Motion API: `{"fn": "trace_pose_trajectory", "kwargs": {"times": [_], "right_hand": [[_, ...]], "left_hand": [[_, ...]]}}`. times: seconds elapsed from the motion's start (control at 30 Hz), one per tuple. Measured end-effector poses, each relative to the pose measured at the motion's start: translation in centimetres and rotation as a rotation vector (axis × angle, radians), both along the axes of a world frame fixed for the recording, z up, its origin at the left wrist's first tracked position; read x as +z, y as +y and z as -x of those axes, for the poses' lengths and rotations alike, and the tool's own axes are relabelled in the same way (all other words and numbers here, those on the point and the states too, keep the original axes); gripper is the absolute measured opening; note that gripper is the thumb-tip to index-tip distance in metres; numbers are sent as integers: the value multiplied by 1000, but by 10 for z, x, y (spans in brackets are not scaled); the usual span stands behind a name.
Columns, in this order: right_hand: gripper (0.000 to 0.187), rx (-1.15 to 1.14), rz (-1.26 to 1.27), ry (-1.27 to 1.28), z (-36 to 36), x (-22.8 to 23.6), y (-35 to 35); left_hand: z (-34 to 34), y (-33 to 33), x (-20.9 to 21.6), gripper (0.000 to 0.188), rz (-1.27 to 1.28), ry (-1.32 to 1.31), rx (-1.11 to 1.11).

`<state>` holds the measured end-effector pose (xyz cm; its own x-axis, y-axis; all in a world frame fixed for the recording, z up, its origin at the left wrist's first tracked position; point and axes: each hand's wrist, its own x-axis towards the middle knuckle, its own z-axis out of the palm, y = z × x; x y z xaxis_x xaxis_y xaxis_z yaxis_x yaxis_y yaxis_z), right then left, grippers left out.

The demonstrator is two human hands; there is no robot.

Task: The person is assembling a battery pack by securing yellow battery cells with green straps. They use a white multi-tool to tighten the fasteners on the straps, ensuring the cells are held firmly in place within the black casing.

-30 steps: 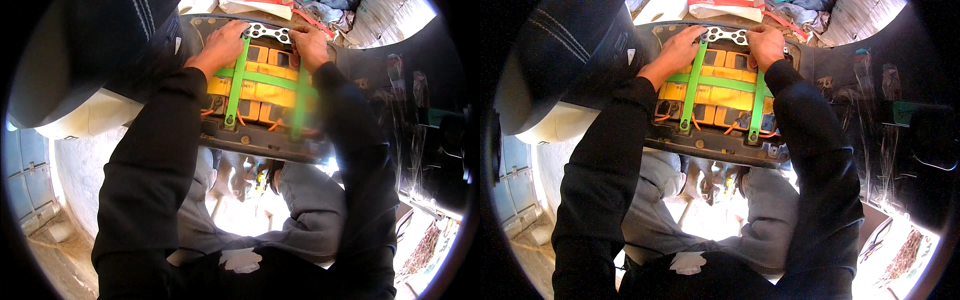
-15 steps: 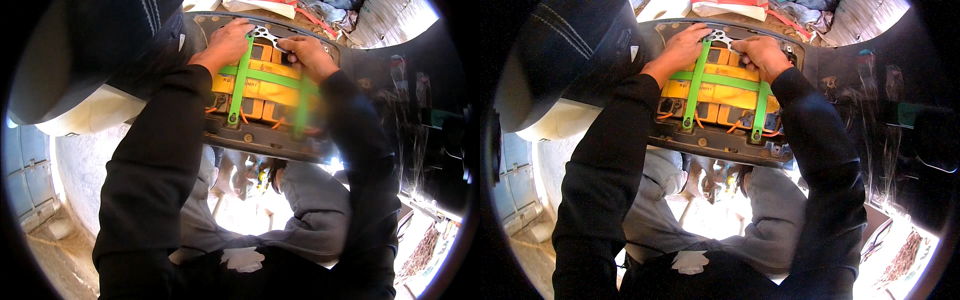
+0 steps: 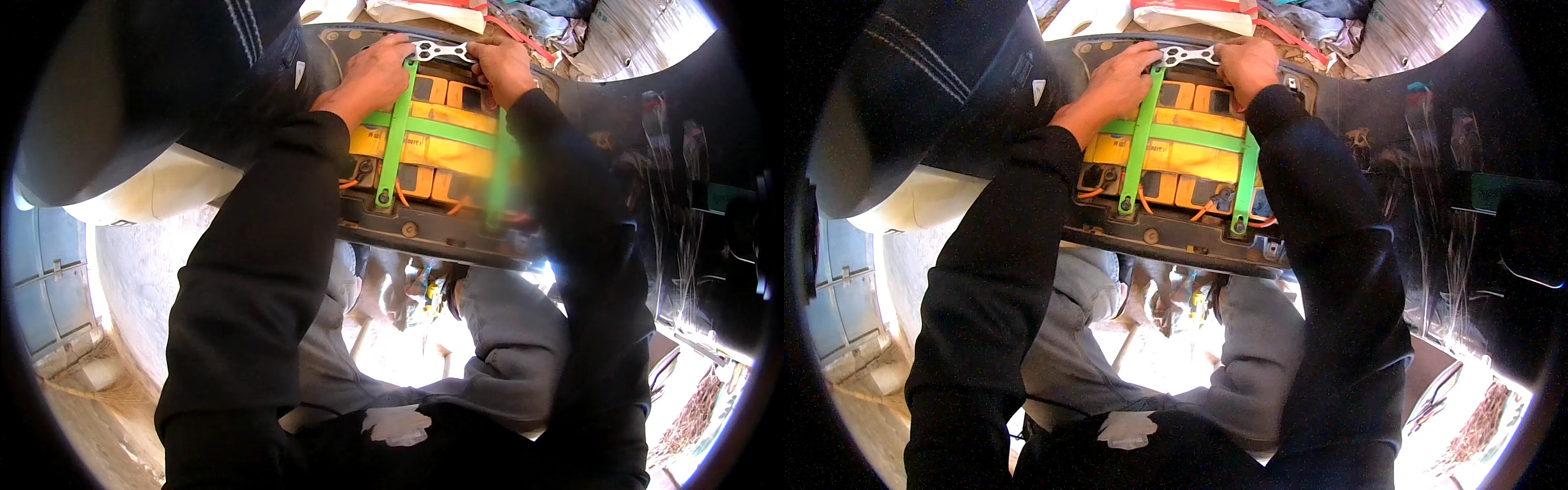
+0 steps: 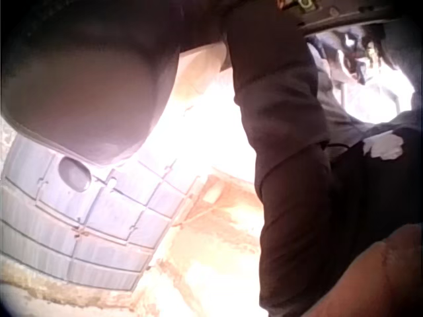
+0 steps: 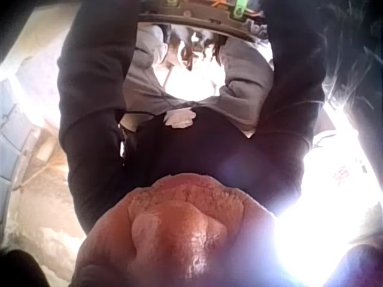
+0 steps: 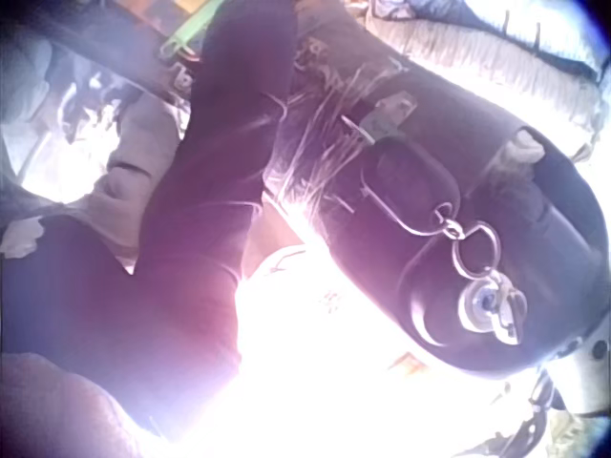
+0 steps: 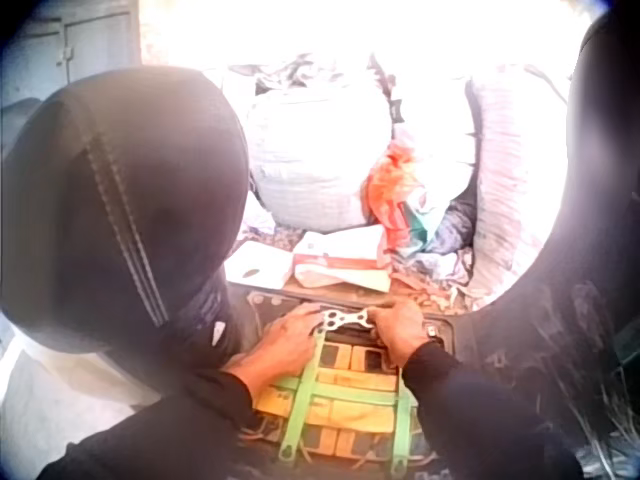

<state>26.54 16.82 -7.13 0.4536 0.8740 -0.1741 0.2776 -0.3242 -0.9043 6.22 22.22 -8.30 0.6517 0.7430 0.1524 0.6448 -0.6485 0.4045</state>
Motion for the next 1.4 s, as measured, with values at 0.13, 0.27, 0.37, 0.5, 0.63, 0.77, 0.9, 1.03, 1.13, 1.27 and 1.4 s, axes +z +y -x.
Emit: {"fn": "trace_pose_trajectory", "kwargs": {"times": [0.13,0.27,0.37,0.5,0.63,0.77,0.9,1.03,1.13,1.27,1.4], "right_hand": [[21,-46,-27,-37,7,2,4],[23,-15,82,259,14,31,-19],[24,81,161,296,12,36,-30],[24,280,103,615,20,3,-35],[22,157,84,377,37,40,-36],[20,73,8,597,23,34,-32],[25,122,139,526,11,48,-29],[25,126,-1,650,5,59,-31],[27,196,-54,563,1,63,-24],[32,226,-59,232,27,87,-7],[30,258,-124,-27,19,88,17]], "left_hand": [[2,3,-6,38,-31,-13,22],[2,0,0,38,21,-33,12],[1,-3,2,40,14,-38,24],[-1,-4,-2,42,4,-27,57],[0,-2,-1,42,-17,-30,51],[-4,-7,6,45,-29,-115,65],[-6,-21,28,45,-66,-179,194],[-15,-45,64,26,3,9,175],[-8,-94,88,9,-171,-197,-260],[8,-189,153,14,-112,-264,-425],[9,-226,175,23,46,5,-577]]}}
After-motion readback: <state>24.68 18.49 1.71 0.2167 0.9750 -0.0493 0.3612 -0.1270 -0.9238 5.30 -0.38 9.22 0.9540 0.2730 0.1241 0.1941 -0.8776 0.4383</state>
